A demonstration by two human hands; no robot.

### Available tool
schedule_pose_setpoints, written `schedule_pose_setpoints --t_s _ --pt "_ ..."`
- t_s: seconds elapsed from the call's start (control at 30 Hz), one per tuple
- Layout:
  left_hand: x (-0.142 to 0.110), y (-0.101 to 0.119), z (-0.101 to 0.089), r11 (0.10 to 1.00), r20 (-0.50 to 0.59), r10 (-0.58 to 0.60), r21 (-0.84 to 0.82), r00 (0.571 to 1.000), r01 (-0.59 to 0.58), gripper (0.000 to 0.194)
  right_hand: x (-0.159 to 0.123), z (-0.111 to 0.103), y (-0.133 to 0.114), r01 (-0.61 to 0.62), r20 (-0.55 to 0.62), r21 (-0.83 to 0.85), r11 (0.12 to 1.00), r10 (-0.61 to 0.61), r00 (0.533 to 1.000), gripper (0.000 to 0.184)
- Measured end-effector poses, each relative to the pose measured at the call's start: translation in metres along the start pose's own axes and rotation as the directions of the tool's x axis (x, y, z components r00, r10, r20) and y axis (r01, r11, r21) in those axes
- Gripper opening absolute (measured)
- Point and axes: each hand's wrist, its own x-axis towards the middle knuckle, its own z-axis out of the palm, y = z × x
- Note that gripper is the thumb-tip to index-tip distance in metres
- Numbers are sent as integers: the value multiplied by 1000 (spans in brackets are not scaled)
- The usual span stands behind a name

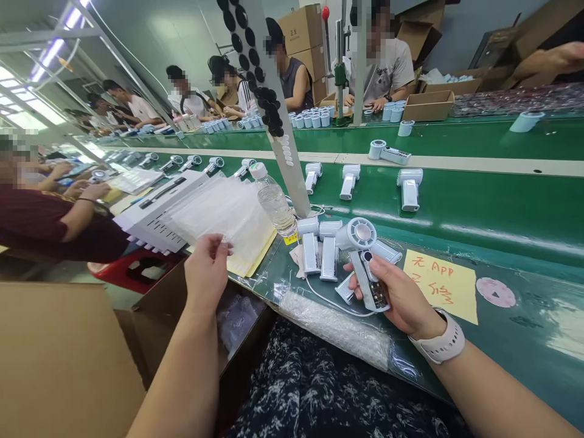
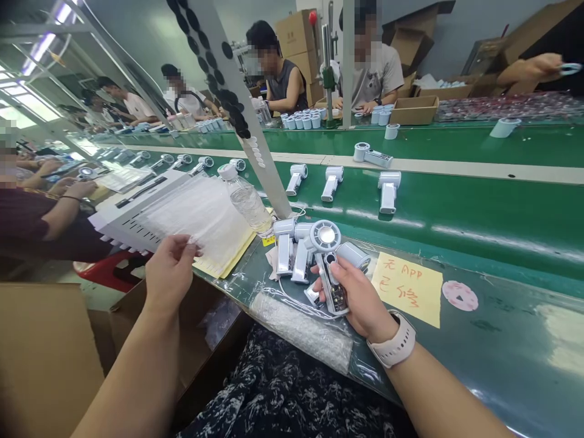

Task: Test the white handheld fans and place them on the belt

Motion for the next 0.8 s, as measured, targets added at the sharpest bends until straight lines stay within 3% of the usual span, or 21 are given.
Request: schedule_pose_setpoints --t_s 0.07,0.17,0.3,0.4,0.47,0.57,0.63,0.7,0.8 --pt "-5 12 6 990 -14 34 -136 999 -35 18 -1 0 -3 46 28 -58 997 -45 999 44" --pt "-23 39 25 951 126 141 -293 982 -99 19 -4 1 -8 131 44 -146 981 -126 991 46" --pt "-59 80 63 921 432 301 -363 850 -142 12 -9 0 -10 217 187 -165 962 -185 965 42" --pt "-75 94 88 909 621 257 -416 741 33 4 -9 -3 -10 248 273 -263 933 -175 946 43" --pt "-76 92 98 874 682 181 -442 709 202 6 -6 -7 -10 257 247 -436 863 -160 956 46" --pt "-67 83 103 733 729 32 -482 684 480 27 -3 -11 -13 220 162 -671 708 -149 975 47" --pt "-59 77 101 643 728 -32 -510 685 571 42 -3 -10 -17 209 147 -753 624 -150 978 45" --pt "-55 74 98 649 701 -26 -531 713 545 48 -5 -7 -21 229 183 -798 557 -138 973 37" --pt "-53 77 91 755 661 63 -522 747 398 43 -9 0 -25 254 228 -824 506 -114 967 26"
